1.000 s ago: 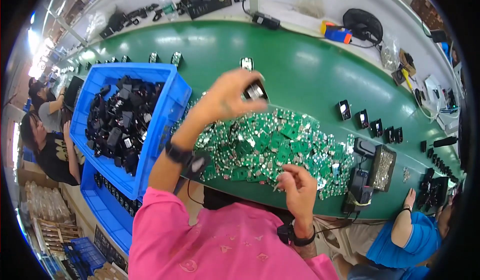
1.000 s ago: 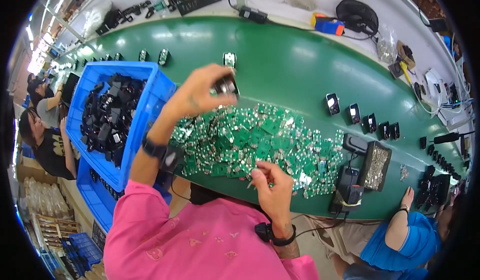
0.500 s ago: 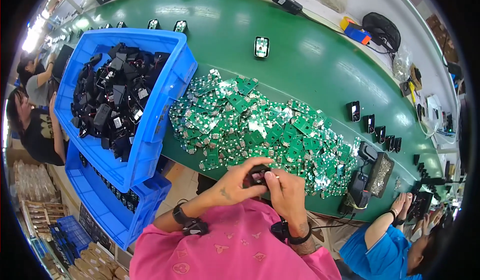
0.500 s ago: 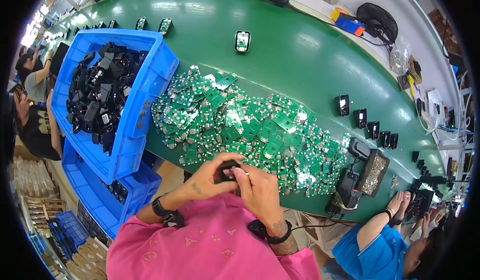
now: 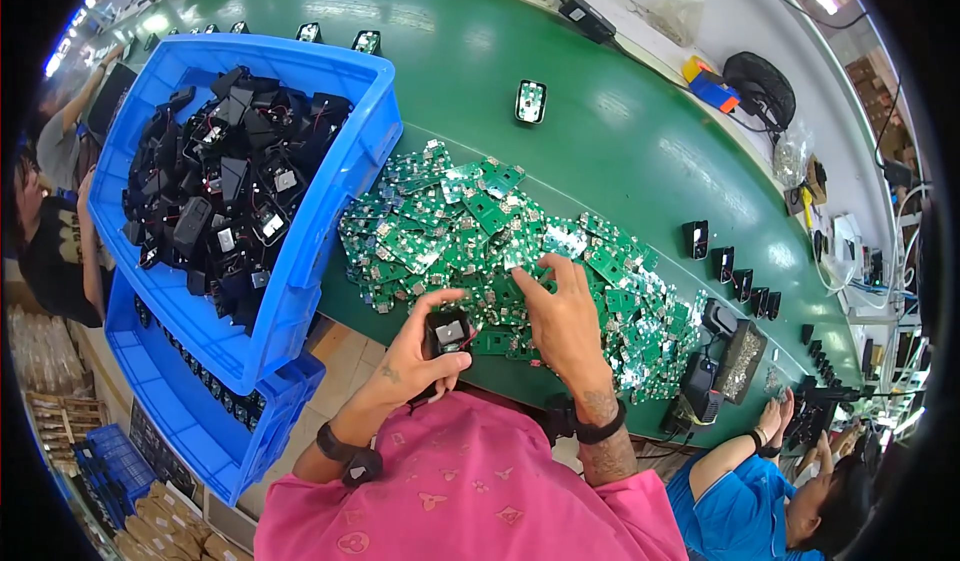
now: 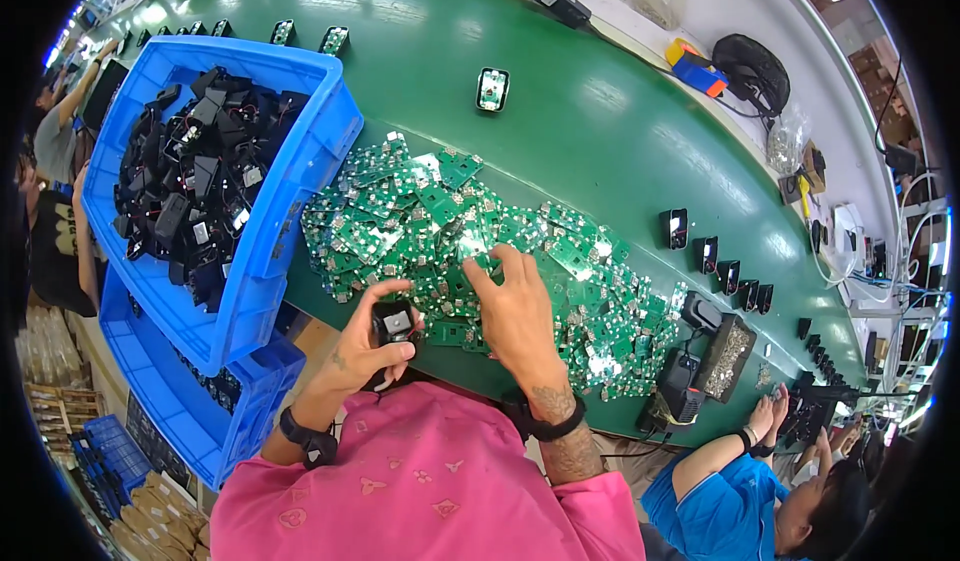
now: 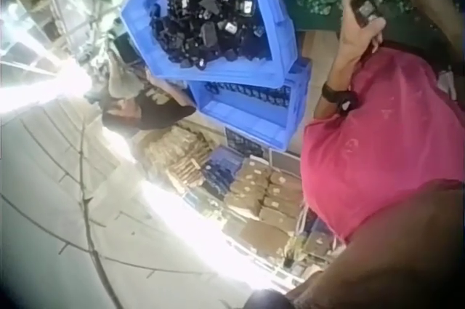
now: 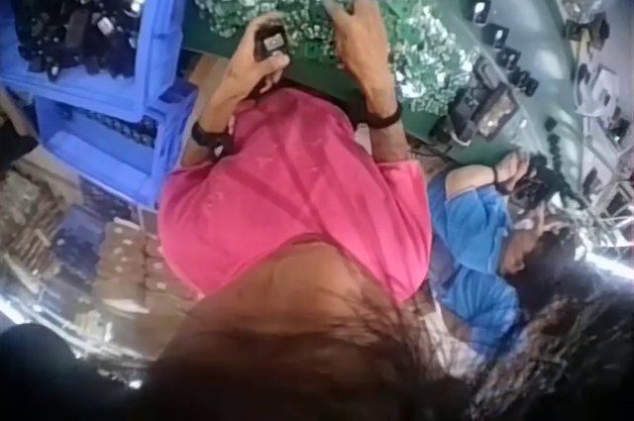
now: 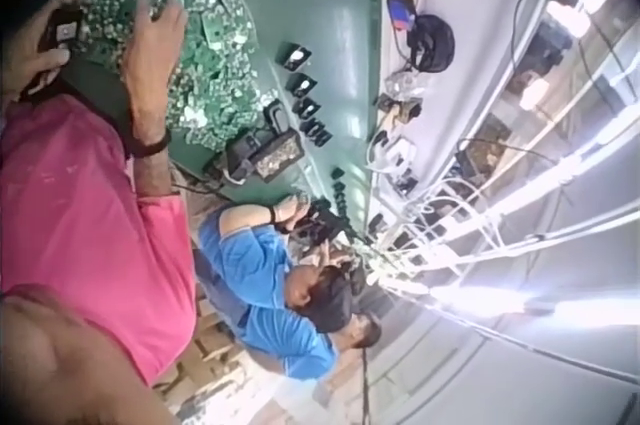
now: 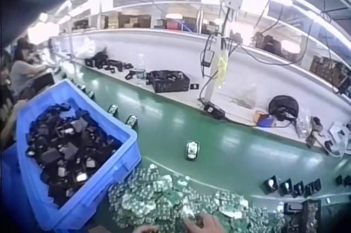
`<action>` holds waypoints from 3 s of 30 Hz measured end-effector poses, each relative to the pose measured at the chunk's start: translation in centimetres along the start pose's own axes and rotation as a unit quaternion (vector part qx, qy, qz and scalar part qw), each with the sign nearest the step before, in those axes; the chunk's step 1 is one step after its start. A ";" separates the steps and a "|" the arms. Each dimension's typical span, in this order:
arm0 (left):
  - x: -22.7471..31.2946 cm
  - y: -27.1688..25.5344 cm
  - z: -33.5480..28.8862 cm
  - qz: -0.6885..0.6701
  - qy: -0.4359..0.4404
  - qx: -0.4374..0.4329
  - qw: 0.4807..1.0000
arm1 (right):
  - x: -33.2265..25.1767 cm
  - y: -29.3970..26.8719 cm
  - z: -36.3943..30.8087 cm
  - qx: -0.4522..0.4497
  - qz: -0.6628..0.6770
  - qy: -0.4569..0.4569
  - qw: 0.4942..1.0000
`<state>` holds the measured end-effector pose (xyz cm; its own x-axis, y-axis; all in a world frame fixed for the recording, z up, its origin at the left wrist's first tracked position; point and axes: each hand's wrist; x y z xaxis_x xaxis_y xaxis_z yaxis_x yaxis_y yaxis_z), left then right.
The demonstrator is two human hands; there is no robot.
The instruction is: The person picks up a black plastic housing and a green circuit board, fits the board into the housing by hand, and presses them together. They then place the assembled unit onto the green workbench and repeat the process.
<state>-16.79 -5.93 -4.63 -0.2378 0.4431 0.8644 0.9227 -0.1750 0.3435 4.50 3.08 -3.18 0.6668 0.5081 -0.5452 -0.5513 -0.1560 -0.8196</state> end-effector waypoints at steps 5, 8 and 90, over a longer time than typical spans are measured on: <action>0.2 0.9 0.3 -0.036 0.034 0.021 0.999 | 1.0 0.1 -0.3 0.042 0.003 -0.026 0.999; 0.2 1.1 0.9 -0.018 0.058 0.022 0.998 | 2.1 -0.8 -1.2 0.076 0.022 -0.041 0.996; 5.3 7.3 3.3 0.203 0.104 -0.067 0.971 | -3.0 -5.4 -4.9 0.047 0.342 0.132 0.929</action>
<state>-10.34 -1.94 1.28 0.0683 0.1281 0.9894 0.9085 -0.4178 -0.0087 8.00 -1.78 2.01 0.2367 0.0901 -0.9674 -0.9248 -0.2844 -0.2527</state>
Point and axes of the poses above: each hand's wrist, its own z-axis towards the middle knuckle, its own y-axis out of the palm, x = y × z, and after that the axes turned 11 degrees about z, right-handed
